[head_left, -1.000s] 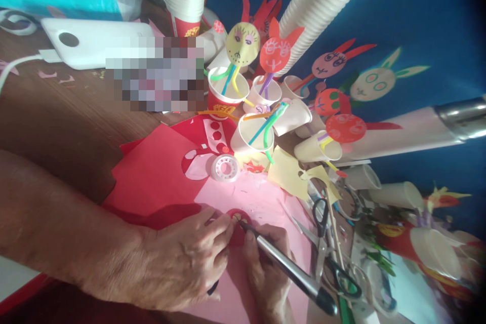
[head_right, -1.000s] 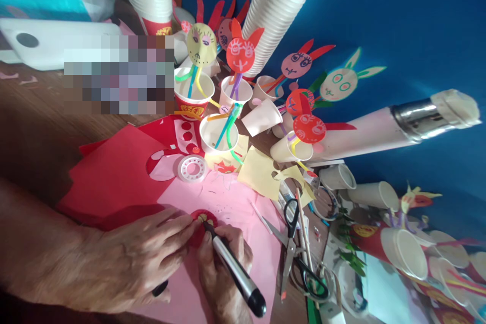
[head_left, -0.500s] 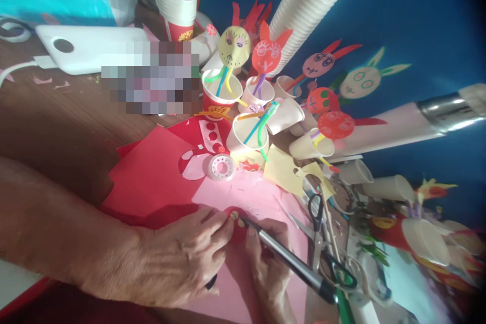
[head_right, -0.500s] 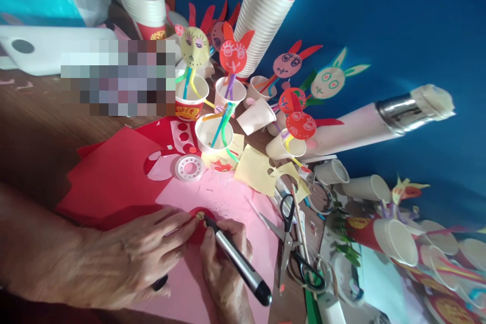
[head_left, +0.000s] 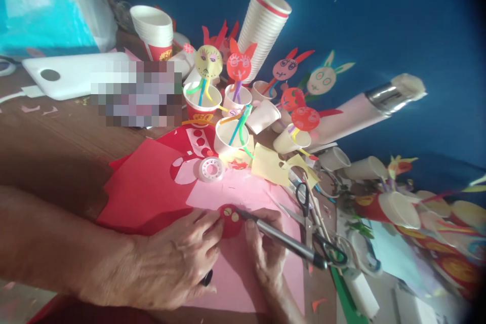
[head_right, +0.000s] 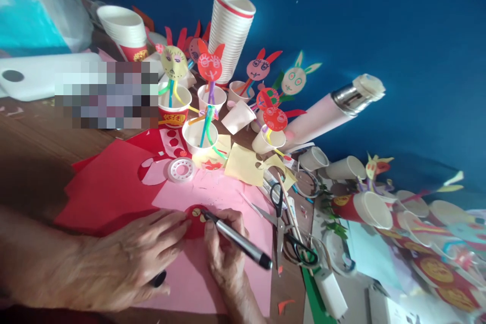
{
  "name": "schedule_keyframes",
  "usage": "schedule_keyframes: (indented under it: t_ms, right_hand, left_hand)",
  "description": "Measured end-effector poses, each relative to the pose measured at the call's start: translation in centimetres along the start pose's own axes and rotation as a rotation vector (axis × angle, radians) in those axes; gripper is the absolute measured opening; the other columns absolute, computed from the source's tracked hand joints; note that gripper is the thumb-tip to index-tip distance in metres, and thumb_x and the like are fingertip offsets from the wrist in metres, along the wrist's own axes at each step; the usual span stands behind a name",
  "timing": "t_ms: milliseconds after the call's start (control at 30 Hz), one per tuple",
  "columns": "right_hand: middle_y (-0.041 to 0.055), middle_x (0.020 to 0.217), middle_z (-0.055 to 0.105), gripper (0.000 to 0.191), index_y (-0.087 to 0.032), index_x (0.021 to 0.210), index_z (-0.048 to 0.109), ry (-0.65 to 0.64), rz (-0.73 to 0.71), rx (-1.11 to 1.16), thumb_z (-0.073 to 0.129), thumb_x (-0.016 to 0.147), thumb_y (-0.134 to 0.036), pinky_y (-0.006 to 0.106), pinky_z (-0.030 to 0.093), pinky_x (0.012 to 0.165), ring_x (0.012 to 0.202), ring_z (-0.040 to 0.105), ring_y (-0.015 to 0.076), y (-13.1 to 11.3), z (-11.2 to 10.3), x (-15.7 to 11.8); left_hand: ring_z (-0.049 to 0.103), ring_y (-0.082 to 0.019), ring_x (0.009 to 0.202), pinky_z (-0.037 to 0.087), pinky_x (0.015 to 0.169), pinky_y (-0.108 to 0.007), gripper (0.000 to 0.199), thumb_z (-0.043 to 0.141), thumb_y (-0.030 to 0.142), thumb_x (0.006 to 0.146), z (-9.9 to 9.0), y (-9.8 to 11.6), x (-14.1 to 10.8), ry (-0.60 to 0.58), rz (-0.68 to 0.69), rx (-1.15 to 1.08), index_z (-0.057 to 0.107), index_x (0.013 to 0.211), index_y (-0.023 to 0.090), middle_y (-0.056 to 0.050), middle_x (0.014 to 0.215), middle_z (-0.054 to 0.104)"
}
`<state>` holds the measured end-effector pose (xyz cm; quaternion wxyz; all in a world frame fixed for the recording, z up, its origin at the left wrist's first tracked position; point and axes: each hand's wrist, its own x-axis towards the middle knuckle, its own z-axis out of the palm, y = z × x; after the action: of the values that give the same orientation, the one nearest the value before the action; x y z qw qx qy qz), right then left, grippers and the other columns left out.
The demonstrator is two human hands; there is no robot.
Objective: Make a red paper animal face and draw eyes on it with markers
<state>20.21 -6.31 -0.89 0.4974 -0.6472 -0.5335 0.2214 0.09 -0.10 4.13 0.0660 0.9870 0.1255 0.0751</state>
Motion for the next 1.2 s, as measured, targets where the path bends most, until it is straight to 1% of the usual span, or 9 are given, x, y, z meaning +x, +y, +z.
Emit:
schedule_keyframes:
  t_ms: [100, 267, 367, 533, 700, 833, 967, 1100, 1200]
  right_hand:
    - [-0.0030, 0.071, 0.062, 0.007, -0.023, 0.093, 0.057, 0.011, -0.009, 0.059, 0.059, 0.096, -0.029, 0.023, 0.053, 0.057, 0.059, 0.063, 0.0124, -0.9, -0.6, 0.8]
    - [-0.0027, 0.073, 0.066, 0.007, -0.022, 0.094, 0.060, 0.150, 0.002, 0.066, 0.064, 0.092, -0.028, 0.022, 0.055, 0.055, 0.059, 0.067, 0.0120, -3.3, -1.7, 2.6]
    - [-0.0003, 0.075, 0.069, 0.010, -0.021, 0.095, 0.061, 0.109, 0.042, 0.084, 0.064, 0.092, -0.029, 0.022, 0.055, 0.053, 0.061, 0.069, 0.0134, -3.8, -1.6, 2.7]
    - [0.0005, 0.075, 0.069, 0.012, -0.020, 0.093, 0.060, -0.010, 0.174, 0.078, 0.064, 0.092, -0.031, 0.024, 0.058, 0.057, 0.064, 0.069, 0.0145, -3.1, -0.3, 1.2]
    - [-0.0034, 0.065, 0.061, 0.016, -0.021, 0.082, 0.057, -0.028, 0.112, -0.017, 0.063, 0.094, -0.031, 0.020, 0.050, 0.050, 0.053, 0.059, 0.0105, -2.2, 0.5, -0.2]
    - [-0.0059, 0.058, 0.056, 0.020, -0.022, 0.079, 0.053, -0.030, 0.084, -0.036, 0.064, 0.094, -0.030, 0.018, 0.045, 0.045, 0.046, 0.053, 0.0088, -1.4, 0.6, -0.4]
    - [-0.0060, 0.058, 0.059, 0.018, -0.022, 0.080, 0.053, -0.007, 0.083, -0.050, 0.065, 0.093, -0.029, 0.018, 0.047, 0.046, 0.046, 0.056, 0.0095, -1.1, 0.7, -0.4]
    - [-0.0054, 0.062, 0.063, 0.011, -0.023, 0.088, 0.056, -0.016, 0.098, -0.026, 0.064, 0.093, -0.028, 0.019, 0.049, 0.048, 0.048, 0.059, 0.0098, -1.0, 0.9, -0.5]
    - [-0.0058, 0.065, 0.065, 0.011, -0.024, 0.090, 0.056, -0.041, 0.093, -0.015, 0.066, 0.093, -0.027, 0.018, 0.051, 0.051, 0.050, 0.061, 0.0091, -0.5, 1.0, -0.8]
  left_hand:
    - [0.059, -0.034, 0.117, 0.046, 0.099, -0.047, 0.049, 0.051, 0.053, 0.099, 0.2, 0.1, -0.3, -0.014, -0.045, -0.051, 0.072, 0.117, 0.012, -0.018, 0.124, 0.068]
    - [0.058, -0.035, 0.121, 0.045, 0.101, -0.047, 0.056, 0.041, 0.054, 0.102, -0.1, 0.4, 0.0, -0.050, -0.087, -0.083, 0.071, 0.121, 0.011, -0.018, 0.126, 0.068]
    - [0.059, -0.034, 0.119, 0.045, 0.101, -0.047, 0.056, 0.046, 0.058, 0.100, -0.3, 0.8, 0.2, -0.078, -0.153, -0.077, 0.072, 0.121, 0.013, -0.016, 0.127, 0.068]
    - [0.055, -0.034, 0.122, 0.042, 0.104, -0.048, 0.057, 0.046, 0.059, 0.099, 0.4, 1.3, 0.0, -0.042, -0.166, -0.023, 0.072, 0.122, 0.014, -0.016, 0.131, 0.065]
    - [0.054, -0.033, 0.121, 0.039, 0.105, -0.047, 0.049, 0.051, 0.058, 0.097, 0.8, 1.4, -0.3, 0.016, -0.141, 0.017, 0.080, 0.104, 0.018, -0.013, 0.128, 0.068]
    - [0.057, -0.032, 0.119, 0.040, 0.102, -0.045, 0.048, 0.054, 0.057, 0.096, 0.5, 1.2, -0.2, 0.065, -0.104, 0.036, 0.079, 0.106, 0.017, -0.014, 0.122, 0.072]
    - [0.061, -0.032, 0.115, 0.041, 0.099, -0.044, 0.048, 0.053, 0.054, 0.097, -0.1, 0.9, -0.1, 0.097, -0.099, 0.034, 0.077, 0.110, 0.015, -0.014, 0.119, 0.073]
    - [0.064, -0.030, 0.107, 0.043, 0.096, -0.043, 0.047, 0.052, 0.054, 0.098, -0.6, 0.9, 0.2, 0.071, -0.113, 0.004, 0.078, 0.104, 0.016, -0.013, 0.115, 0.075]
    - [0.065, -0.029, 0.106, 0.045, 0.093, -0.042, 0.045, 0.055, 0.055, 0.096, -0.8, 0.9, 0.5, 0.035, -0.132, -0.008, 0.078, 0.101, 0.016, -0.013, 0.111, 0.076]
